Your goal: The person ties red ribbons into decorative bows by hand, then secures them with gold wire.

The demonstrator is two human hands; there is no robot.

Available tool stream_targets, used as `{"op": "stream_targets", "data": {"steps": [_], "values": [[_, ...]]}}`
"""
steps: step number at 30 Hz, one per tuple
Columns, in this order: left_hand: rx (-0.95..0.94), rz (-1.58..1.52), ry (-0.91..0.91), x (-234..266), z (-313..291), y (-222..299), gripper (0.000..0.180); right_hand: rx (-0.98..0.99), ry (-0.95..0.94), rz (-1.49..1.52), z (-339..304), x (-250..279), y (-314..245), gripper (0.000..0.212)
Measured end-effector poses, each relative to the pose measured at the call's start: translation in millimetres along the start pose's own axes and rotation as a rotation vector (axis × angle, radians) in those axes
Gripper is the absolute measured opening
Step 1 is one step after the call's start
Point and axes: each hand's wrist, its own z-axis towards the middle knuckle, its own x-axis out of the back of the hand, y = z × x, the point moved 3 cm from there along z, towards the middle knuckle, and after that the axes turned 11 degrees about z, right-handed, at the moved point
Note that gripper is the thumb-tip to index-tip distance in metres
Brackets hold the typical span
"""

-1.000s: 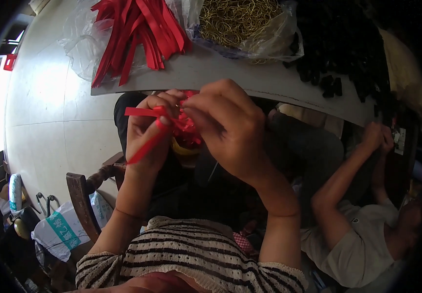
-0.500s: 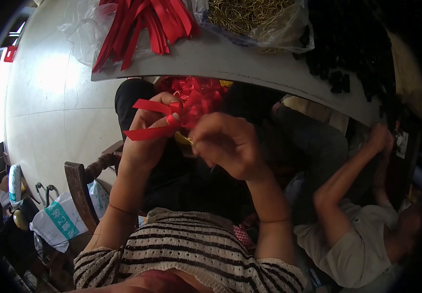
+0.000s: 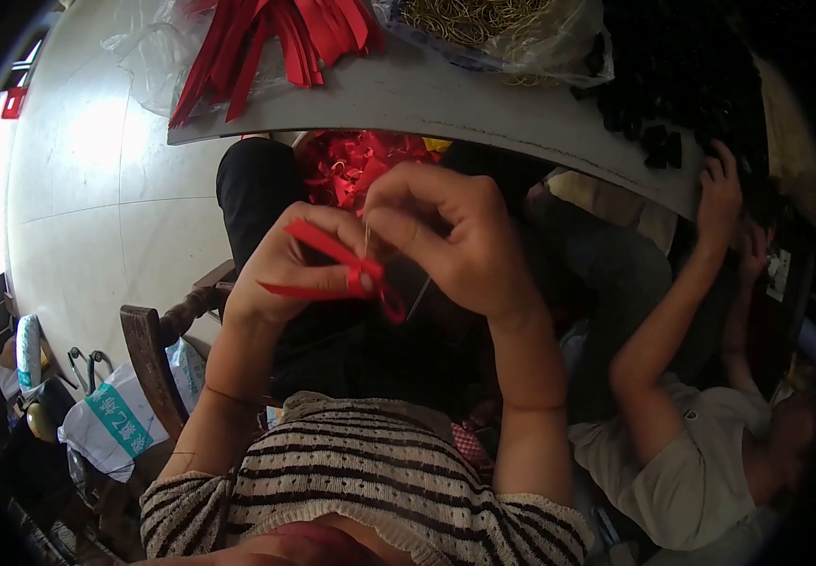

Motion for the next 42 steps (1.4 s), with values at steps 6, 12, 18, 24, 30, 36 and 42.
{"op": "stream_targets", "data": {"steps": [6,12,18,24,30,36,42], "values": [[0.172,-0.480,0.298,10,-4,0,0.018,0.264,0.206,-0.164,-7,-7,4,0.011],[0.057,0.185,0.456,6,-5,18,0.015,0.033,0.256,0.002,-20,-11,4,0.013],[-0.104,0.480,0.342,3,-4,27,0.017,-0.060,0.112,0.092,-20,-9,-2,0.013],[-0.035,0.028,0.094,5,-11,18,0.016,-0.137,-0.062,-0.096,-16,-8,-7,0.011],[-0.058,0.202,0.261,3,-7,19,0.021,0.346,0.084,-0.417,-14,-12,-1,0.008],[-0.122,0.067,0.392,3,-4,11,0.018,0.182,0.167,0.005,-22,-16,9,0.010],[-0.235,0.554,0.448,6,-5,19,0.008,0.504,0.214,-0.498,-15,-19,-3,0.010]]}}
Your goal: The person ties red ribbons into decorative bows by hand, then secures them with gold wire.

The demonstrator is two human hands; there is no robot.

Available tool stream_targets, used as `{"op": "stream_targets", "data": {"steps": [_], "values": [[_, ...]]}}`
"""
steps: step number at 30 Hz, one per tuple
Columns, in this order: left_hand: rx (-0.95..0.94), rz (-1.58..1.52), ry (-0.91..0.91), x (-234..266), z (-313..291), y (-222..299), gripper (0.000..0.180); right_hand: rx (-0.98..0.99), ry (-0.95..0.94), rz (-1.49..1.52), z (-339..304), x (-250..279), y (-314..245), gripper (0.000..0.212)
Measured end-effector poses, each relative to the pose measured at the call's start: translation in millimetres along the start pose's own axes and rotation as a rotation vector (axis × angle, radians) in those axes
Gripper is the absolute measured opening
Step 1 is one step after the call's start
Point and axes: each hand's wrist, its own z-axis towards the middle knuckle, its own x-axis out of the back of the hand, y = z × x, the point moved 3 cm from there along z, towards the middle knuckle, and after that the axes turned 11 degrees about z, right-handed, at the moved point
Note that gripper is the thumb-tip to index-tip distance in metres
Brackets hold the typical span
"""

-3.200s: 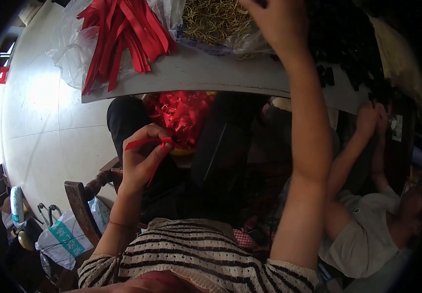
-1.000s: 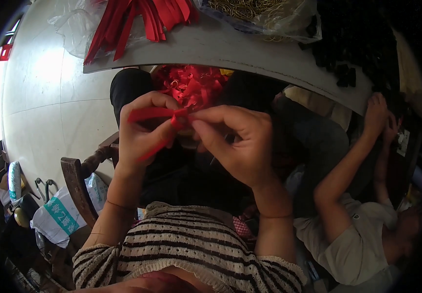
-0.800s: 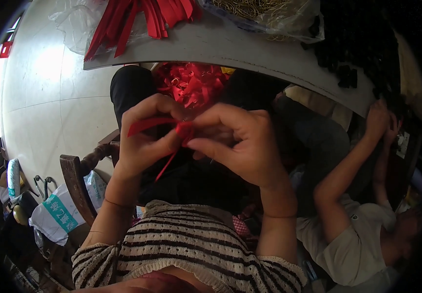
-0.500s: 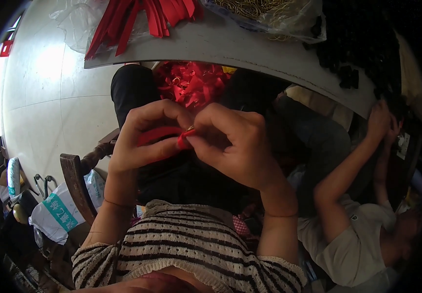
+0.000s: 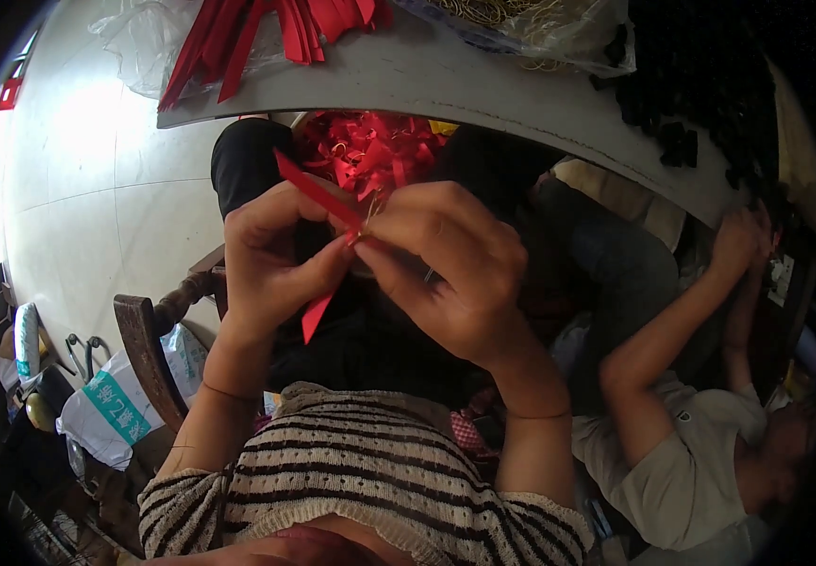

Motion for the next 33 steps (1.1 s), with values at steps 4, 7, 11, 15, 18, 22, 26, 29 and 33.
{"op": "stream_targets", "data": {"steps": [4,7,11,15,18,22,26,29,33], "values": [[0.028,-0.041,0.094,-1,-6,-2,0.009,-0.059,0.070,0.120,-11,5,14,0.012],[0.071,-0.187,0.182,1,-7,-7,0.014,-0.248,0.229,0.401,-18,10,21,0.014],[-0.076,0.024,0.093,0,6,8,0.013,-0.168,0.119,0.365,-8,12,18,0.013],[0.032,-0.296,-0.060,-1,0,2,0.011,-0.145,0.026,0.258,-6,4,29,0.028],[0.254,-0.697,-0.136,-7,-6,0,0.010,-0.278,-0.001,0.224,-4,5,39,0.032],[0.409,-0.623,-0.014,-10,-8,-6,0.011,-0.510,-0.039,0.698,-2,-1,43,0.032],[0.335,-0.441,0.029,-11,-5,0,0.015,-0.216,0.100,0.305,4,2,22,0.024],[0.373,-0.441,0.070,-9,-5,0,0.014,-0.230,0.029,0.235,3,4,21,0.020],[0.302,-0.507,0.017,-6,-2,-11,0.011,-0.473,-0.012,0.580,1,0,30,0.012]]}}
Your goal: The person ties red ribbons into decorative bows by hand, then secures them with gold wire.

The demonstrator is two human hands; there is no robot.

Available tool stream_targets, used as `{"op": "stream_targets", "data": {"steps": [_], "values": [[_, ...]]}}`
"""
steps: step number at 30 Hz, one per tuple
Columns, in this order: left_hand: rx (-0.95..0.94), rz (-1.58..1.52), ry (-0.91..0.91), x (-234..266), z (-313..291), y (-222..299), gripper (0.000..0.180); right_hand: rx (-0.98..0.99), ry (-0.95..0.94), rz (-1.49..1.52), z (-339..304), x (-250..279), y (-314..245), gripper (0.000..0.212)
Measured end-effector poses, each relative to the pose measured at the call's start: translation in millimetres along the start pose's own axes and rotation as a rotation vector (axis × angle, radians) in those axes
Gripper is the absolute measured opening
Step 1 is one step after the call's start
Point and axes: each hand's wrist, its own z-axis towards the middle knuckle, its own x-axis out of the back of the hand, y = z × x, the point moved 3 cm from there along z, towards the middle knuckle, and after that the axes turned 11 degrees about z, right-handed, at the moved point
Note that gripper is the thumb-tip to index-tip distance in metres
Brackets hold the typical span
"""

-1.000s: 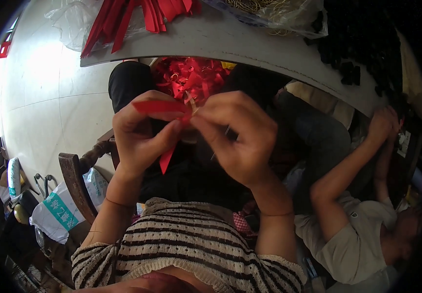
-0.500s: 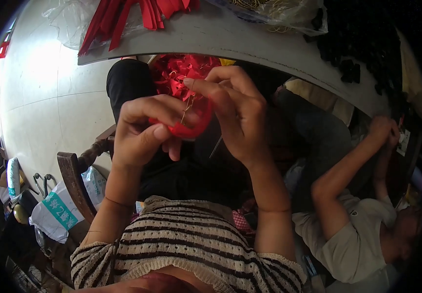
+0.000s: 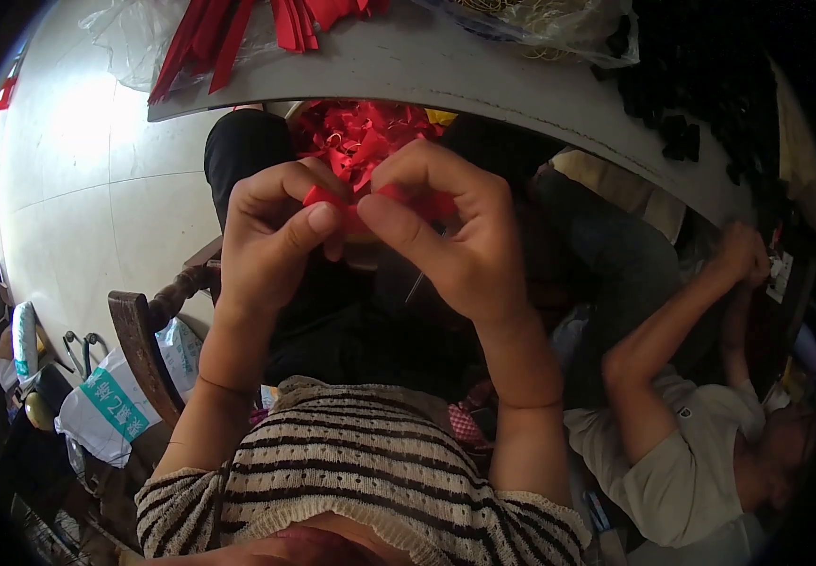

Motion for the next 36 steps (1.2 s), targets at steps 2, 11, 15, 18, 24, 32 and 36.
{"op": "stream_targets", "data": {"steps": [2,11,15,18,24,32,36], "values": [[0.129,-0.199,-0.147,3,1,-4,0.012,-0.064,-0.048,0.030,0,4,-2,0.010],[0.027,0.088,-0.134,-1,4,10,0.007,0.037,0.042,-0.069,-3,4,-8,0.010],[0.055,0.158,-0.212,5,5,7,0.011,0.099,0.087,-0.144,-3,5,-5,0.011],[-0.035,0.138,-0.204,3,6,10,0.012,-0.047,0.113,0.056,-6,4,-3,0.010],[-0.343,0.416,-0.145,2,5,20,0.014,-0.183,0.106,0.409,-12,-5,10,0.008],[-0.111,0.265,-0.098,-2,0,11,0.016,0.078,0.255,0.061,-19,-9,8,0.009],[-0.105,0.339,-0.106,6,1,9,0.021,0.160,0.069,-0.229,-12,-3,-5,0.009]]}}
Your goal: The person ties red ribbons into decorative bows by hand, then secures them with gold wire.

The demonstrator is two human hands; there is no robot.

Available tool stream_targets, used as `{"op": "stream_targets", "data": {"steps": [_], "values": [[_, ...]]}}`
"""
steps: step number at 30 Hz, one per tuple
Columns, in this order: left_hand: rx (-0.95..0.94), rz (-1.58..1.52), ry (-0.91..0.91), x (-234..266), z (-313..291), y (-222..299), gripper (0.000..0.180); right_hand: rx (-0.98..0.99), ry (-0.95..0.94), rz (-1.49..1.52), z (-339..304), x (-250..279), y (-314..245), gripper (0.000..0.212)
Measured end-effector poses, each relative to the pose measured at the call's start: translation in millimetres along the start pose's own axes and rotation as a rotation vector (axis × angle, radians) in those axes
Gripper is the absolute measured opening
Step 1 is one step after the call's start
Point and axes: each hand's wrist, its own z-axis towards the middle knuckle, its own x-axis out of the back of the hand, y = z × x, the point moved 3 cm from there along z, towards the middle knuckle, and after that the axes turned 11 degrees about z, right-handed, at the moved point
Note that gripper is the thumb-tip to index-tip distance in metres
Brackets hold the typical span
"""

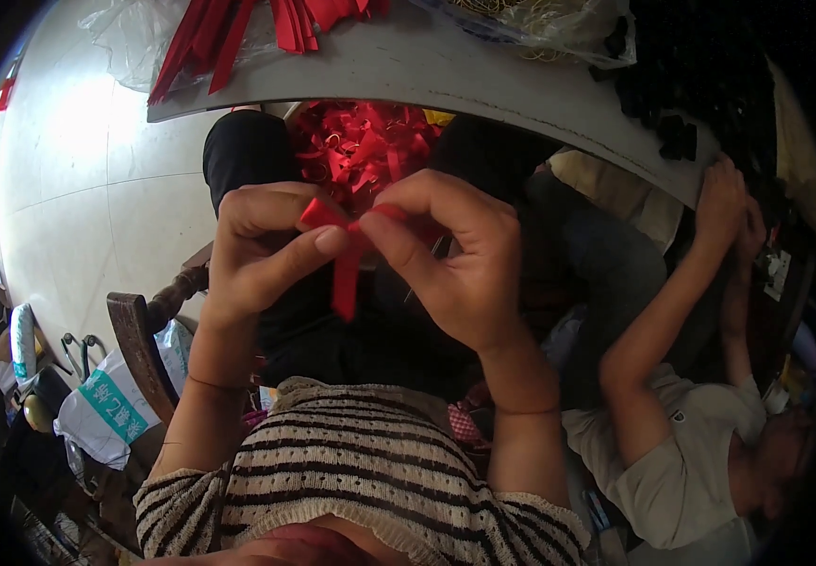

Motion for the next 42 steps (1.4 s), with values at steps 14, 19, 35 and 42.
{"op": "stream_targets", "data": {"steps": [14,19,35,42], "values": [[0.157,-0.130,-0.265,3,-1,7,0.008,-0.334,-0.292,0.048,15,17,-13,0.012],[0.044,-0.097,-0.143,1,4,-7,0.012,-0.336,-0.264,0.018,18,8,-8,0.016],[0.087,-0.139,0.055,-4,2,-16,0.012,-0.375,-0.086,0.699,-5,-3,31,0.017],[0.173,-0.131,0.051,-4,1,-9,0.012,-0.157,-0.130,0.269,-3,1,26,0.022]]}}
